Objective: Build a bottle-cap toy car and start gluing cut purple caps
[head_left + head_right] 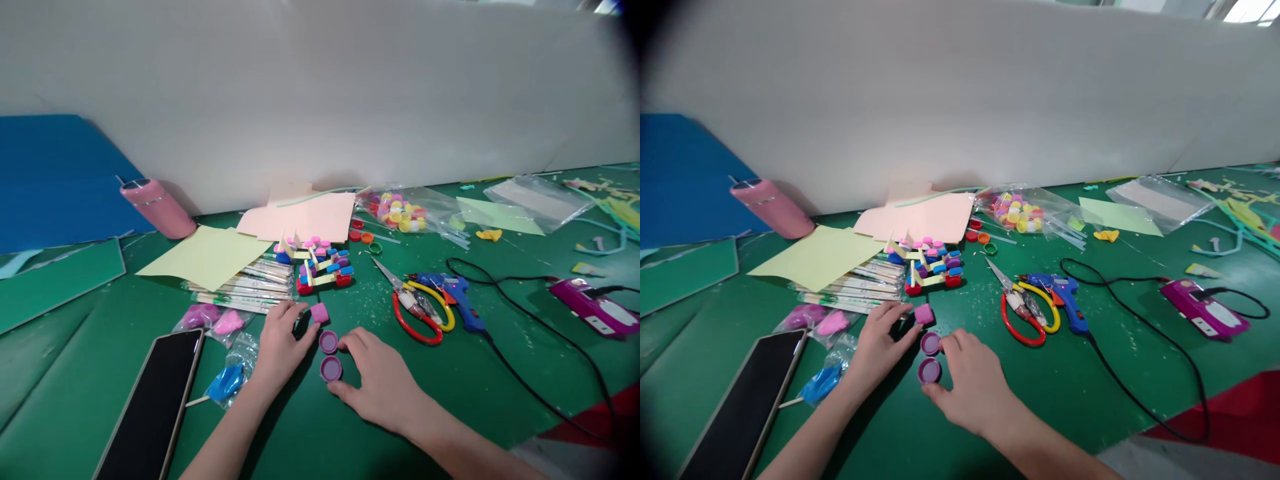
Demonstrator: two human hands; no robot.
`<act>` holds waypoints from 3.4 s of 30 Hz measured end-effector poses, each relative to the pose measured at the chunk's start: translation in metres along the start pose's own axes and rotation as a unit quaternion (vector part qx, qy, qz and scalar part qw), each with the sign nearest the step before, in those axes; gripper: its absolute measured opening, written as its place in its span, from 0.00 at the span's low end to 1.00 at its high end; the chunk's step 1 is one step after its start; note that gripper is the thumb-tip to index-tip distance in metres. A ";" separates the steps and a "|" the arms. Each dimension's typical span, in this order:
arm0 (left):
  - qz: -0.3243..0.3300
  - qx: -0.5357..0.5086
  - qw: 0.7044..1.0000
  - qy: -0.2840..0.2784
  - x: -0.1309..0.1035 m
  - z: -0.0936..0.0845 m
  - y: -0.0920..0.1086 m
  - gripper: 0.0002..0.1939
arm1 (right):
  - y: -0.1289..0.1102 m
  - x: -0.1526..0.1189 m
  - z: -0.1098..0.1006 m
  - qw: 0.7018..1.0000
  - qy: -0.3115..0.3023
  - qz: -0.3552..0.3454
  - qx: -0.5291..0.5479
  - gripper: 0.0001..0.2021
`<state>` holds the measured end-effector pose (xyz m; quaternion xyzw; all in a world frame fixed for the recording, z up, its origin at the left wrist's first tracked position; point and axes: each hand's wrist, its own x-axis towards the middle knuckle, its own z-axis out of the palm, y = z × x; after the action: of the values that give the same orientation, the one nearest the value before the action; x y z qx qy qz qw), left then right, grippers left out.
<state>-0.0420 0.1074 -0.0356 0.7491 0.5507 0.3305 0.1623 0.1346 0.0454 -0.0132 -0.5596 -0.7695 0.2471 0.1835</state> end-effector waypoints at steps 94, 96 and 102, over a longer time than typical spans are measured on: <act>-0.297 -0.686 0.662 -0.058 -0.041 -0.012 0.045 0.09 | 0.045 -0.032 -0.065 0.920 0.031 0.109 0.376 0.11; -0.305 -0.688 0.656 -0.051 -0.041 -0.012 0.047 0.08 | 0.034 -0.036 -0.055 0.915 0.011 0.126 0.383 0.11; -0.313 -0.690 0.651 -0.035 -0.040 -0.013 0.046 0.07 | 0.029 -0.050 -0.039 0.922 -0.020 0.153 0.355 0.14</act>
<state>-0.0245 0.0528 -0.0104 0.2152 0.3591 0.5182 0.7458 0.1940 0.0117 0.0018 -0.5636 -0.5400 0.5399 0.3150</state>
